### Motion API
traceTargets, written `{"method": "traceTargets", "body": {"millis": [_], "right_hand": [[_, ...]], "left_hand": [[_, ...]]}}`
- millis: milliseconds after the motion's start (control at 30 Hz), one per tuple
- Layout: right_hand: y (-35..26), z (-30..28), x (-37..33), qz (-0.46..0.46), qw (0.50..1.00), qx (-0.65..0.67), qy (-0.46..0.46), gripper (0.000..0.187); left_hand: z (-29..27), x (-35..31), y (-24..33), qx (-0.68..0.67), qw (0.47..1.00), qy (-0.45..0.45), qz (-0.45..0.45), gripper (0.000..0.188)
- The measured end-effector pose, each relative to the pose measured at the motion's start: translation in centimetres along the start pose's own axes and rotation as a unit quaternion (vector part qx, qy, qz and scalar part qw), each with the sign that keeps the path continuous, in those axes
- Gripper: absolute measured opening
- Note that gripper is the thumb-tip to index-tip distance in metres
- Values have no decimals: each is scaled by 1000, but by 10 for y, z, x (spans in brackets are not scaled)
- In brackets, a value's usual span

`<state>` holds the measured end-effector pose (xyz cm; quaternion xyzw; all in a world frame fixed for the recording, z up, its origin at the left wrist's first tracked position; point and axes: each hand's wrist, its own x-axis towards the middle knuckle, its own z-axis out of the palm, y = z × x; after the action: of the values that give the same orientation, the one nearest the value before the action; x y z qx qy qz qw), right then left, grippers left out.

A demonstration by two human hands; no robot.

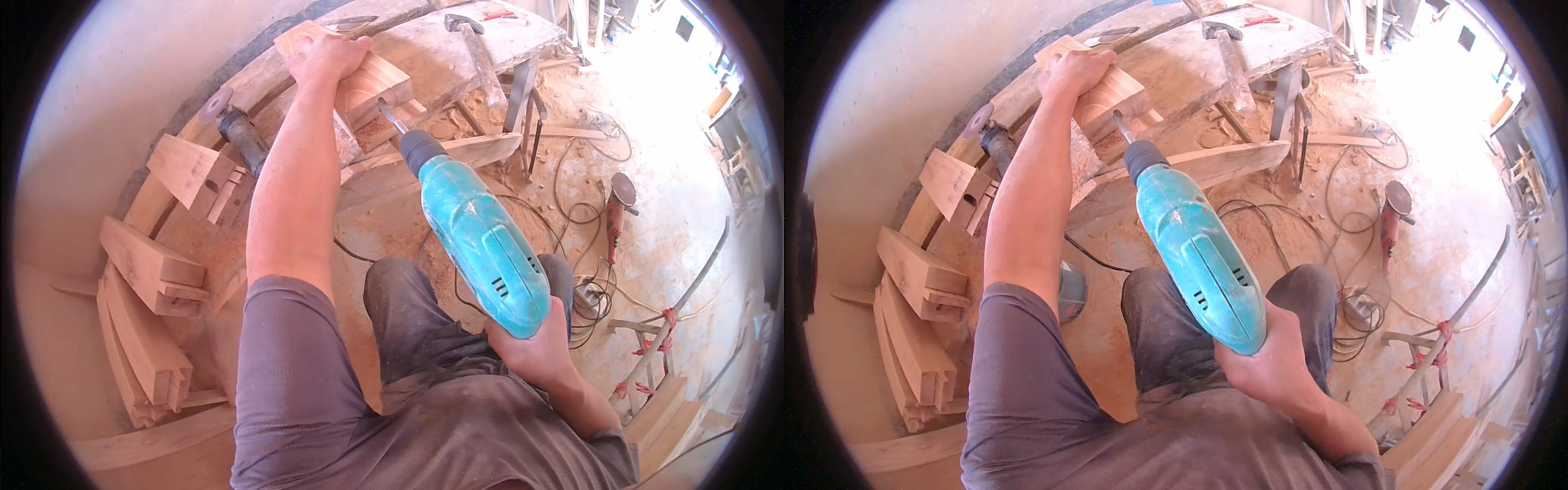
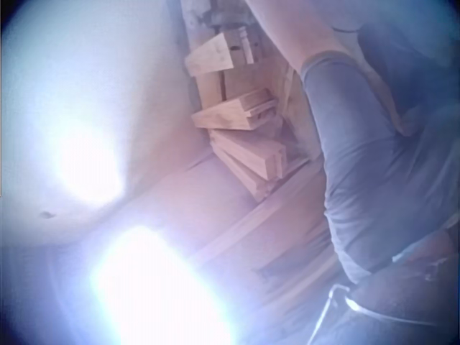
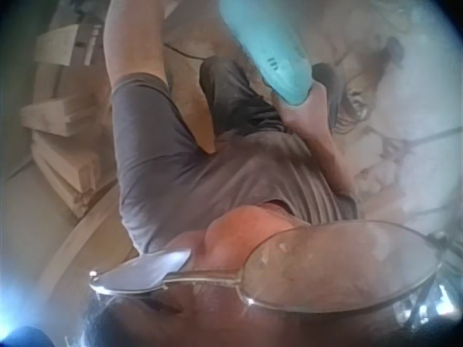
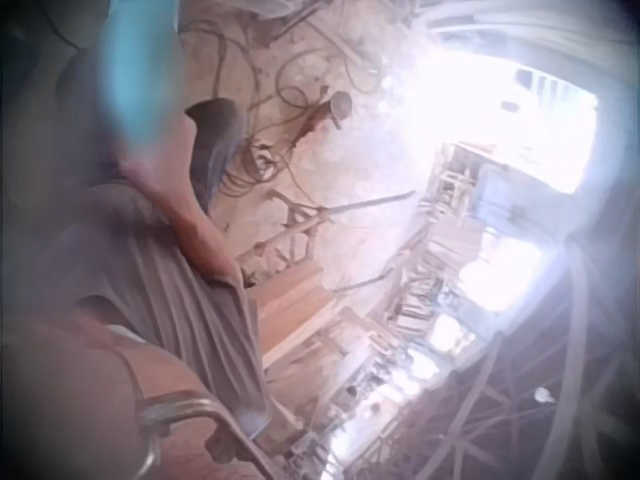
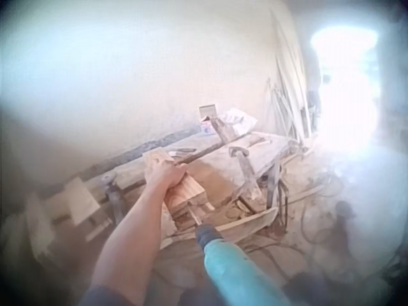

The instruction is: The person assembles small wooden parts by inserting wooden dowels into pre-drilled holes, tapping them with a hammer, and drilling additional holes. The person also uses an angle grinder to smooth the edges of the wooden pieces.

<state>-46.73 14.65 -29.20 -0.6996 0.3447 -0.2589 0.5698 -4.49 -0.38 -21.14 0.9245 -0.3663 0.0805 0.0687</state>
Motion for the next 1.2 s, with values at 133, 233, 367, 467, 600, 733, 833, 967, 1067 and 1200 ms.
{"method": "traceTargets", "body": {"millis": [133,233,367,467,600,733,833,967,1067,1200], "right_hand": [[-10,0,-2,-13,1000,-10,16,10],[-7,-10,-3,0,1000,-1,27,10],[-31,-16,-1,50,997,61,24,11],[-33,-18,-1,34,999,-7,13,10],[8,-6,3,-10,999,-24,23,9],[50,11,10,-22,998,2,57,6],[62,7,13,-31,998,-1,49,8],[60,-1,8,-26,998,-15,51,10],[62,-8,5,-8,999,-9,46,13],[53,-15,3,5,999,-26,36,16]], "left_hand": [[1,1,1,-18,1000,4,16,62],[-1,-4,6,-32,999,6,31,64],[1,-4,0,-18,999,5,31,63],[3,-1,0,-1,1000,11,28,62],[6,2,1,-2,999,26,26,61],[2,5,1,-17,1000,2,24,62],[4,6,2,-19,1000,0,13,64],[-2,-5,3,-18,1000,-7,12,64],[-5,-4,3,-18,1000,-4,14,65],[-3,-3,4,-20,1000,-4,17,64]]}}
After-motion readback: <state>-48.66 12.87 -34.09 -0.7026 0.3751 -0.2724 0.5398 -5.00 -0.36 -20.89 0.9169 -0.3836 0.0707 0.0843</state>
